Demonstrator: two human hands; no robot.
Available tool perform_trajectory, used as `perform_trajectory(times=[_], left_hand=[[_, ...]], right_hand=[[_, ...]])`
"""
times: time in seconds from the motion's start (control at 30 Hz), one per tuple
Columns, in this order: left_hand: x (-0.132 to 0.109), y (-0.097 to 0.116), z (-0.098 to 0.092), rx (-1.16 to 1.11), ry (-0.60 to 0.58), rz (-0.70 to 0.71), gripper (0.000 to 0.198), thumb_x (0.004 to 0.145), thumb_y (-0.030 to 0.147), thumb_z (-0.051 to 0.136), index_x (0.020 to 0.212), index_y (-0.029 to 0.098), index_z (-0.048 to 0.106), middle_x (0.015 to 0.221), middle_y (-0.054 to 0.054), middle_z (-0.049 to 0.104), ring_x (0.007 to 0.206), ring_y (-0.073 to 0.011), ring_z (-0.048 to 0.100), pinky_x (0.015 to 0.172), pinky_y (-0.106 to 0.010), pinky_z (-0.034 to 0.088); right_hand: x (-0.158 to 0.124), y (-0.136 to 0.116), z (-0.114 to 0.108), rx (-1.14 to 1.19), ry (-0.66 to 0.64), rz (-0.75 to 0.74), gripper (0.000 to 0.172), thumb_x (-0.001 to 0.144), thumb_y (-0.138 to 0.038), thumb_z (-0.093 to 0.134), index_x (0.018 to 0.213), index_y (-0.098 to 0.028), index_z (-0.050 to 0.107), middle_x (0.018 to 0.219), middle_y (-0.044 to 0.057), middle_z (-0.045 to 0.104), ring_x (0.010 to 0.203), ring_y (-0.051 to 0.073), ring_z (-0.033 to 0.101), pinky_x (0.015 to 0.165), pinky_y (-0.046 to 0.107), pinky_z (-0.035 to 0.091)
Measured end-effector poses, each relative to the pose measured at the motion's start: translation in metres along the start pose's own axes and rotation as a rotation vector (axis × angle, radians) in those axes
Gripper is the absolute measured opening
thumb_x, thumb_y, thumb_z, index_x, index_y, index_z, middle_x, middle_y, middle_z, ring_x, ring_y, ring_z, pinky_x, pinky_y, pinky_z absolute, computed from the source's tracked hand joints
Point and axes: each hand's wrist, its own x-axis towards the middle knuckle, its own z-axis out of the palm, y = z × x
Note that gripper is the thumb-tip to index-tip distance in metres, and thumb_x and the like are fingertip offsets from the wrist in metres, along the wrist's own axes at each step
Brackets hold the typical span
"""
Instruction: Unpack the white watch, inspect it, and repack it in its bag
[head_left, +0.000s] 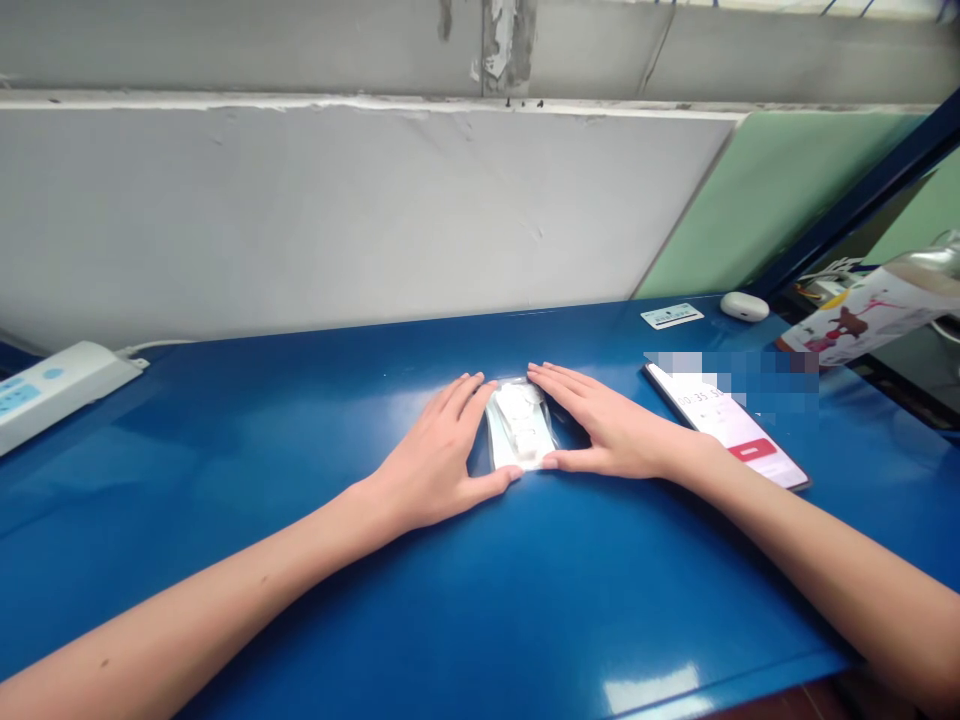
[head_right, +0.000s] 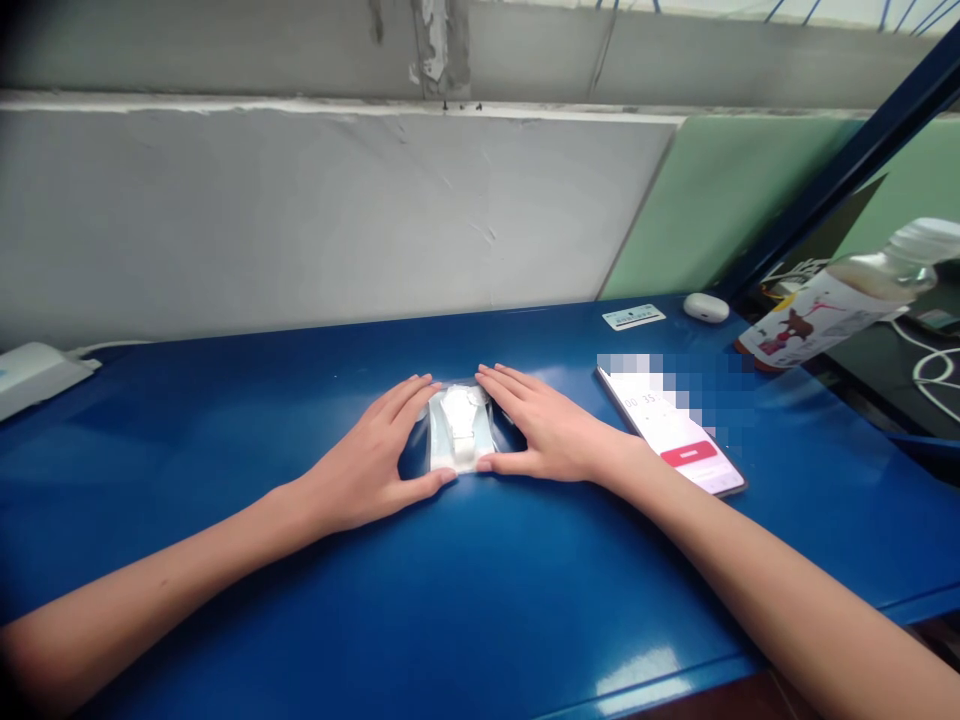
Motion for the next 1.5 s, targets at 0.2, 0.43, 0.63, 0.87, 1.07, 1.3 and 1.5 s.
perform_trajectory(times=[0.2,0.43,0.63,0.87,1.07,1.3,1.5], left_hand=[[-0.0003,-0.0013,0.0013,-0.005,0.013,0.001,0.087,0.086,0.06,0.063,0.151,0.012,0.033,0.158,-0.023,0.037,0.149,-0.0389,0.031,0.119,-0.056,0.033],[-0.0008,-0.0009,0.0,-0.022,0.017,0.014,0.084,0.086,0.057,0.064,0.152,0.016,0.032,0.158,-0.022,0.037,0.149,-0.04,0.031,0.117,-0.059,0.034],[-0.0024,-0.0003,-0.0005,0.009,0.032,0.02,0.07,0.095,0.047,0.055,0.151,0.011,0.033,0.163,-0.025,0.022,0.152,-0.0387,0.022,0.118,-0.057,0.034],[-0.0009,0.0001,-0.0003,0.011,0.108,-0.051,0.05,0.102,0.035,0.037,0.145,0.01,0.042,0.162,-0.023,0.027,0.152,-0.0362,0.025,0.119,-0.057,0.034],[0.0012,-0.0034,0.0029,0.113,0.12,-0.147,0.072,0.093,0.06,0.052,0.14,0.006,0.049,0.156,-0.027,0.036,0.149,-0.0434,0.026,0.117,-0.061,0.032],[0.001,-0.0023,0.0009,0.109,0.036,-0.098,0.071,0.094,0.055,0.05,0.146,0.006,0.046,0.157,-0.025,0.036,0.151,-0.0414,0.023,0.119,-0.059,0.029],[0.0008,-0.0014,-0.0005,0.114,-0.011,-0.06,0.067,0.096,0.048,0.047,0.151,0.009,0.041,0.159,-0.023,0.035,0.151,-0.0413,0.023,0.12,-0.06,0.026]], right_hand=[[-0.0004,0.0013,0.0002,-0.014,-0.009,-0.001,0.1,0.086,-0.068,0.06,0.16,-0.012,0.022,0.164,0.023,0.028,0.151,0.038,0.029,0.118,0.058,0.035],[-0.0001,0.0002,-0.0009,-0.014,0.008,-0.02,0.097,0.086,-0.067,0.06,0.16,-0.014,0.025,0.162,0.022,0.033,0.149,0.039,0.031,0.116,0.06,0.037],[0.0015,0.0002,-0.0014,-0.052,0.124,-0.003,0.071,0.094,-0.055,0.056,0.149,-0.012,0.045,0.149,0.023,0.052,0.137,0.037,0.05,0.11,0.056,0.046],[0.0029,0.0011,-0.003,-0.077,0.297,0.02,0.038,0.096,-0.042,0.057,0.124,-0.017,0.066,0.111,0.015,0.074,0.104,0.031,0.068,0.089,0.048,0.057],[0.0024,-0.0022,-0.0077,0.006,0.332,0.042,0.026,0.098,-0.032,0.053,0.112,-0.021,0.071,0.09,0.008,0.076,0.084,0.025,0.071,0.077,0.04,0.058],[0.0013,0.0037,-0.0078,-0.029,0.257,-0.018,0.047,0.097,-0.041,0.055,0.138,-0.018,0.056,0.139,0.018,0.06,0.129,0.033,0.056,0.106,0.052,0.05],[0.0005,0.0021,-0.009,-0.064,0.17,-0.079,0.053,0.097,-0.047,0.055,0.14,-0.016,0.054,0.142,0.019,0.058,0.135,0.035,0.051,0.11,0.053,0.047]])
